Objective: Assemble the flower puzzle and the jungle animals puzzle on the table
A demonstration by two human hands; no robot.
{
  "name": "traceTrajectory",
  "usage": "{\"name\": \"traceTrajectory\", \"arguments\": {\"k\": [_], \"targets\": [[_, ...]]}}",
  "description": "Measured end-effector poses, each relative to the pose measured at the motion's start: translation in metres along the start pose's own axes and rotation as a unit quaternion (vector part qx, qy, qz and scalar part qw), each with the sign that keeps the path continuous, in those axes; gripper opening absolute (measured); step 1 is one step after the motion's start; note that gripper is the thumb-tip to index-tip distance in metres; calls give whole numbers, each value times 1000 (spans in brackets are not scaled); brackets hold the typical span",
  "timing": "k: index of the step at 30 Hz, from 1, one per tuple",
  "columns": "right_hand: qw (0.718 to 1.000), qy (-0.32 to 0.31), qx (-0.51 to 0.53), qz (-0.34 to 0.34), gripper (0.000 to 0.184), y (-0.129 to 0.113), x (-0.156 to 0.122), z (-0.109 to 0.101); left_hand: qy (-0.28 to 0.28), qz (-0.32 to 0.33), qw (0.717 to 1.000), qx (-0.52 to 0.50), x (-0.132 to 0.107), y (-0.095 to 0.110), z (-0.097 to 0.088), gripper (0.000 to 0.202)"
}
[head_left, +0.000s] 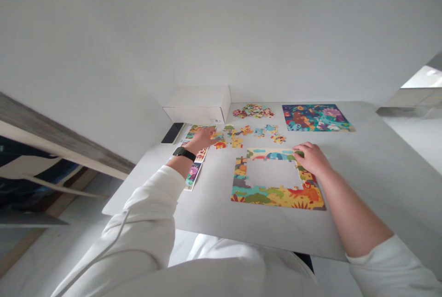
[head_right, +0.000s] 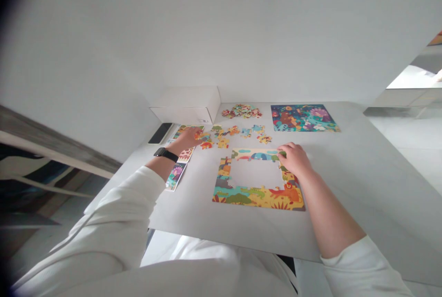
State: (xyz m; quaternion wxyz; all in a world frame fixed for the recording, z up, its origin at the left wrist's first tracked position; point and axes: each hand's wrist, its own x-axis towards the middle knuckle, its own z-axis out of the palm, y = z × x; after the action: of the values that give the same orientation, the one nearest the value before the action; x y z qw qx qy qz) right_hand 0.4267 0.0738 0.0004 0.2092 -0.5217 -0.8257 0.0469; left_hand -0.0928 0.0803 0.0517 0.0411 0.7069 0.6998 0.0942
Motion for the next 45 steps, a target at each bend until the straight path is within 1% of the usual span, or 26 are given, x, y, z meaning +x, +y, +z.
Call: {"name": "traceTrajectory", "arguments": {"k": [2, 4, 7, 9, 12, 15, 19, 21, 27, 31, 35, 41, 45], "targets": [[1000, -1, -5, 4, 23, -2, 0, -1, -7, 17, 1000, -5, 4, 6, -1, 49], [1000, -5, -12, 7, 22, -3, 0, -2, -2, 9, 1000, -9, 13, 16, -1, 47], [1000, -10, -17, 7, 23, -5, -1, -3, 0, -39, 999, -17, 30, 35, 3, 44], [1000, -9, -16, 8, 24, -5, -1, -3, -7, -78, 997, -18, 41, 47, 6, 46], [1000, -8, -14, 11, 23, -5, -1, -3, -13, -129, 991, -15, 55, 64, 12, 54], [1000, -11, -11, 8, 22, -6, -1, -4, -10, -165, 986, -8, 65, 74, 15, 64], [1000, -15, -16, 3, 22, -6, 0, -4, -18, -190, 981, -13, 76, 78, 15, 77], [1000, -16, -24, 3, 23, -7, 0, -3, -19, -194, 980, -26, 80, 78, 14, 79], [1000, -7, -28, 1, 22, -6, 0, -2, -16, -221, 974, -48, 81, 89, 17, 78], [1000, -15, -26, 6, 22, -6, 0, -2, -28, -218, 974, -56, 80, 96, 18, 75], [999, -17, -25, 15, 23, -7, 0, -2, -20, -224, 973, -45, 79, 97, 17, 74], [999, -18, -28, 14, 23, -7, 0, -1, -47, -222, 973, -36, 81, 98, 16, 69], [999, -12, -27, 13, 22, -7, 0, -1, -41, -210, 976, -35, 80, 102, 15, 66]]}}
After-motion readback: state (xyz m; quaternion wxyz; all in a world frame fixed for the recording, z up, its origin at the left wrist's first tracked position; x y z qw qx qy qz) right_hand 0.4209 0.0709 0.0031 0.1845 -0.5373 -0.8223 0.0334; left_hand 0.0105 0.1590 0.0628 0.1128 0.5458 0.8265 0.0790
